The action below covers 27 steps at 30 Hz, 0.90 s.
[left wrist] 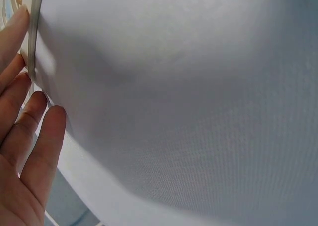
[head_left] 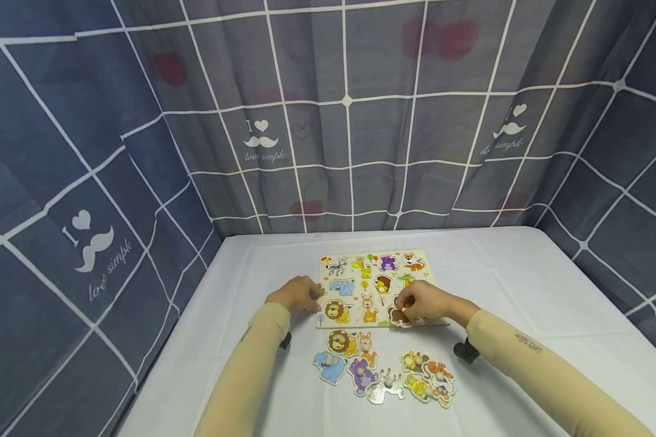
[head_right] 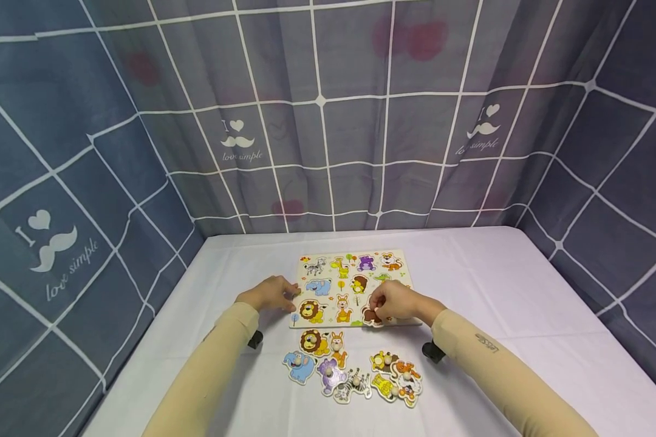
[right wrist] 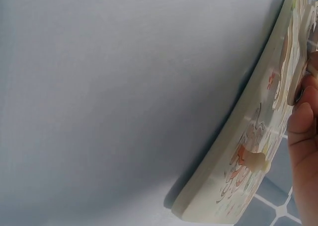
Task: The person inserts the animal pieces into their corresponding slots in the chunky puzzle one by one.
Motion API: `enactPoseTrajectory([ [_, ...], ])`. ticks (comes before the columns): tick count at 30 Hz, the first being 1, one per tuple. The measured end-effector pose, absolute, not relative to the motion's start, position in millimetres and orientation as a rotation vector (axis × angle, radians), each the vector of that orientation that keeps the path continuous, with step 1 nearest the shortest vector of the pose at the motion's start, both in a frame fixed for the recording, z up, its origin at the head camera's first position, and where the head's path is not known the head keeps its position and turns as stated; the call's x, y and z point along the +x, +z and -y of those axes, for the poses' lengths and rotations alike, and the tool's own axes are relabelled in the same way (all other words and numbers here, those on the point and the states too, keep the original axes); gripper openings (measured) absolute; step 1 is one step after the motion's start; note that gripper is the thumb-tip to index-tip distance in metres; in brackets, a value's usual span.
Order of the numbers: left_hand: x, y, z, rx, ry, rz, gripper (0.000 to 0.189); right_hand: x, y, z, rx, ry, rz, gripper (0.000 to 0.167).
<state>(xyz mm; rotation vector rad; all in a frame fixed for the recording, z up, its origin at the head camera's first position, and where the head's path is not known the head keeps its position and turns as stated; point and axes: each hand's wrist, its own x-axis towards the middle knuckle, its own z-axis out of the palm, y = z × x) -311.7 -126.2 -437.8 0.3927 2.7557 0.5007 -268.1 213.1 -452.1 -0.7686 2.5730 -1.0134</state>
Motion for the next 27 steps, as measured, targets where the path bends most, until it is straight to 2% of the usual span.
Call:
enactPoseTrajectory([
  [27,-313,-439,127,0.377,0.511,-2.751,0.048,-280,-455,-211,-0.721,-0.957,-2.584,0.017],
])
